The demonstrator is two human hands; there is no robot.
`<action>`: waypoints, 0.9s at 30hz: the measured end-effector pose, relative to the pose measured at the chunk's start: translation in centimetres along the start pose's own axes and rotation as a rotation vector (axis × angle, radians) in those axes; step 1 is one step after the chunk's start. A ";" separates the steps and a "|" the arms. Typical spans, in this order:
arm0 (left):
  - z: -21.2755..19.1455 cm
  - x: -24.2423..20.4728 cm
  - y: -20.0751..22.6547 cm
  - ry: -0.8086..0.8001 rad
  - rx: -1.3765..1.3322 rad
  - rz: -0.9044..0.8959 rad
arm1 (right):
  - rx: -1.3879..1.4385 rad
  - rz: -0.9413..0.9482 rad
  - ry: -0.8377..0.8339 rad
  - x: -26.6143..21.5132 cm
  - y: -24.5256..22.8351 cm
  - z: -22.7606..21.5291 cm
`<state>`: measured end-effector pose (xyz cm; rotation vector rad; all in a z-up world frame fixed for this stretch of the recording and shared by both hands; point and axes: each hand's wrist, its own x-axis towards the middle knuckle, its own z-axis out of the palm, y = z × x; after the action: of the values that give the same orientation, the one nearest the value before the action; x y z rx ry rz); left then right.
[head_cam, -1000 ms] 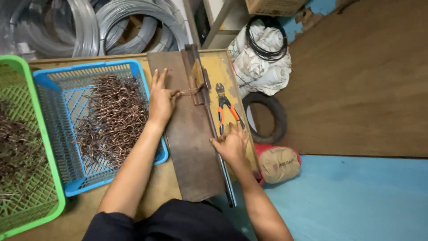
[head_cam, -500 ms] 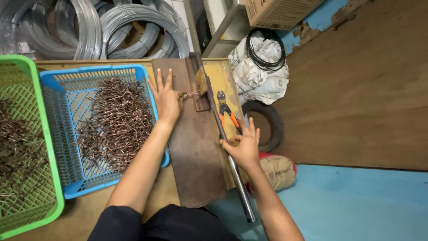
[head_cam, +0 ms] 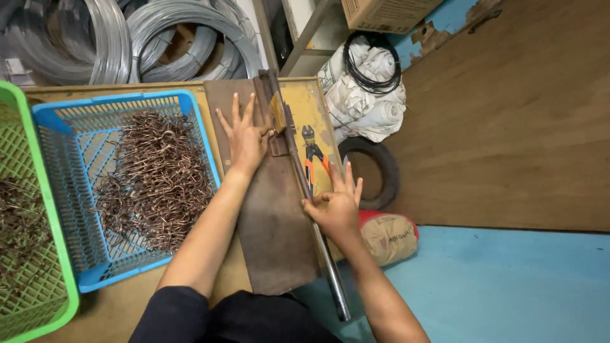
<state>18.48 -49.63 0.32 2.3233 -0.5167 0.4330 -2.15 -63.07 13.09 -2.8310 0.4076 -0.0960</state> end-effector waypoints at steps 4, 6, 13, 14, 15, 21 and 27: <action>0.3 -0.1 -0.1 0.012 -0.006 0.025 | 0.015 0.012 0.011 -0.3 -1.1 -0.1; 0.3 -0.3 -0.4 0.021 0.004 0.048 | 0.035 0.032 -0.002 -0.6 -1.3 0.0; 0.4 -0.2 -0.5 0.029 -0.020 0.065 | 0.027 0.032 0.056 -1.1 1.5 3.9; 0.4 -0.3 -0.6 0.034 -0.007 0.059 | 0.042 0.038 0.055 -1.1 1.3 3.8; 0.6 -0.3 -0.5 0.040 0.003 0.056 | 0.055 0.047 0.056 -1.1 1.2 3.5; 0.3 -0.4 0.1 0.052 0.016 0.039 | 0.176 0.110 0.047 -1.7 -0.3 2.3; 0.1 -0.2 -0.1 0.042 0.008 0.038 | 0.806 0.507 -0.340 -2.1 -1.1 4.0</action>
<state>18.39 -49.64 0.14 2.3104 -0.5409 0.5014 -3.46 -60.36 9.50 -1.8479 0.7769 0.2620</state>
